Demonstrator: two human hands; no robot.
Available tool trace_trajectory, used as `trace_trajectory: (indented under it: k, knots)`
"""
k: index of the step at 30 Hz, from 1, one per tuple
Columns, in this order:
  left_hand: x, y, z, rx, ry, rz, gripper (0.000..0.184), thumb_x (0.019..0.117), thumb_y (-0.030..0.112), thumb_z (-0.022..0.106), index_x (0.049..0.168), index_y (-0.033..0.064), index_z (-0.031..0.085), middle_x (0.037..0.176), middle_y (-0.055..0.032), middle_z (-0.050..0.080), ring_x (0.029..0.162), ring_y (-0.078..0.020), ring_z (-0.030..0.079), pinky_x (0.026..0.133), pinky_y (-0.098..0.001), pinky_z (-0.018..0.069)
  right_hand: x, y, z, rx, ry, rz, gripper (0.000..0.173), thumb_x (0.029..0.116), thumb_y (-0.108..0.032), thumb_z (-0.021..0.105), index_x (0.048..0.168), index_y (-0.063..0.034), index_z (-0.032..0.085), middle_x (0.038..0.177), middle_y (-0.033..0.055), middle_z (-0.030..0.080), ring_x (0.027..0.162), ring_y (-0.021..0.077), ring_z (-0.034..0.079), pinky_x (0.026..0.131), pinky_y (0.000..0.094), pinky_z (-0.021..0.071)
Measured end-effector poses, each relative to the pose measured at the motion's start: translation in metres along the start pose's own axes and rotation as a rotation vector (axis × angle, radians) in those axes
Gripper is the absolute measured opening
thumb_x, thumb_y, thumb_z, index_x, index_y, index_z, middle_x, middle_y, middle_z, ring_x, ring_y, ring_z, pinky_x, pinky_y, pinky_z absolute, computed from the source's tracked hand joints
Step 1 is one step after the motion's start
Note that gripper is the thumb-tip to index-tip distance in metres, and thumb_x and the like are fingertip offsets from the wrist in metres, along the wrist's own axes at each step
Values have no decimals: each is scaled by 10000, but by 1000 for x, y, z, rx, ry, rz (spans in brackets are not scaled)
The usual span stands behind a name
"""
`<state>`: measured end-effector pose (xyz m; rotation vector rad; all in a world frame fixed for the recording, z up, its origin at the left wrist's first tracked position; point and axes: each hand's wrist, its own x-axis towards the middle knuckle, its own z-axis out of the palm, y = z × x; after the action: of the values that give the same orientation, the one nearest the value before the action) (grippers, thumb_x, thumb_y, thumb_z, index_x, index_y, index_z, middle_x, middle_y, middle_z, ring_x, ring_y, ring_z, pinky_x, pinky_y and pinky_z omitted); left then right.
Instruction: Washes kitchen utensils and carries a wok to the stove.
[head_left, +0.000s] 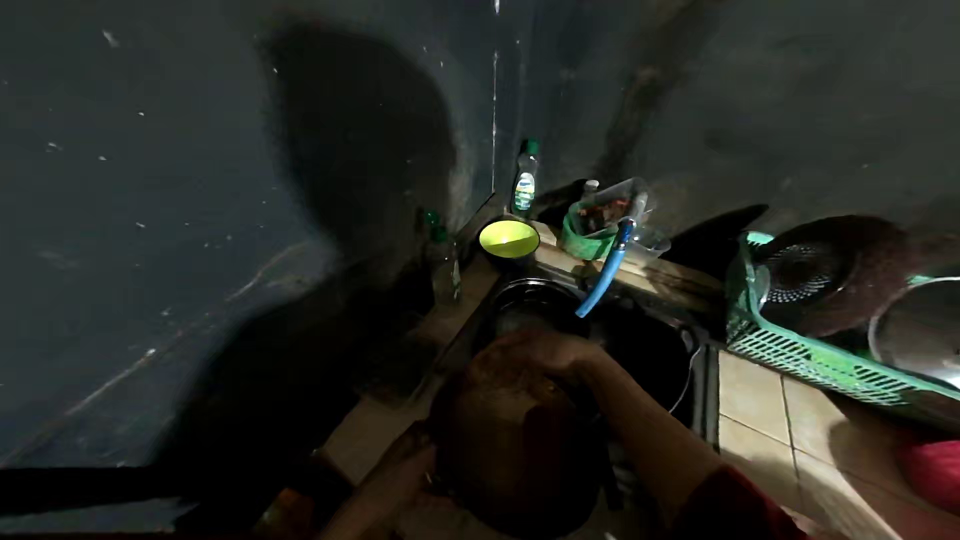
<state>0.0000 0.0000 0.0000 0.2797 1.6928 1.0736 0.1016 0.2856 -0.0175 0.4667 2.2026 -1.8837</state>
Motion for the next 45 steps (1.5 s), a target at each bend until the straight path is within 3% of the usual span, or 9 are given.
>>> trace_trajectory:
  k: [7,12,16,20,25,29,32,40,45]
  knots:
    - [-4,3,12,-19,40,-46,466,1070,120,413,1524,95,314,1223,-190,593,981,-299,699,756,-464,629,29,51,-50,-453,576,346,472,1068,-313,528,1406,14,563,1388,284,576,1306,445,547,1097,631,409]
    - [-9,2,19,-38,5,-24,498,1056,88,424,1531,98,274,1183,-184,608,931,-294,714,740,-467,637,2,35,-35,277,327,190,431,1099,-438,398,1195,-82,622,862,18,644,663,100,598,580,259,511]
    - [-21,7,28,-13,-25,11,536,1038,65,433,1536,88,237,1177,-180,612,921,-275,719,747,-451,640,-41,0,-25,-81,53,138,325,1087,-207,456,1189,5,679,1015,100,732,880,174,705,841,382,589]
    - [-28,2,33,-16,-18,23,558,1052,104,447,1557,76,210,1257,-207,579,1002,-294,700,792,-477,629,-73,25,-65,-183,223,109,307,1072,-184,498,1262,-4,658,1135,156,713,1002,238,706,931,434,572]
    - [-32,6,53,-62,-15,-62,545,1050,90,447,1540,73,209,1217,-219,584,954,-310,714,787,-477,634,-113,37,-98,-291,382,351,343,1095,-277,499,1257,-17,653,1092,171,697,946,264,692,861,448,563]
    - [-19,51,80,-35,-95,-194,337,1099,188,416,1381,2,434,1130,-202,639,931,-285,715,778,-425,626,-111,65,-70,-565,238,576,311,1052,-315,556,1179,-63,688,936,135,692,740,244,649,716,457,544]
    - [3,76,97,-133,-205,-270,373,1108,280,371,1323,9,508,1178,-205,656,992,-301,711,824,-431,619,-110,70,-64,-693,262,653,430,1037,-415,563,1095,-14,706,1010,191,692,910,332,674,838,562,530]
    - [16,24,98,-375,-339,-211,393,1113,275,337,1355,18,509,1255,-175,628,1104,-277,666,898,-439,592,-118,48,-77,-849,247,666,432,1011,-396,598,1072,18,705,1081,248,684,1044,423,651,902,646,482]
    - [-20,-14,95,-283,-80,-168,416,1103,222,392,1447,-10,378,1205,-220,633,969,-278,703,798,-431,613,-67,-40,-12,-989,269,391,324,1029,-368,586,1156,-102,720,1131,188,701,1083,402,661,916,643,506]
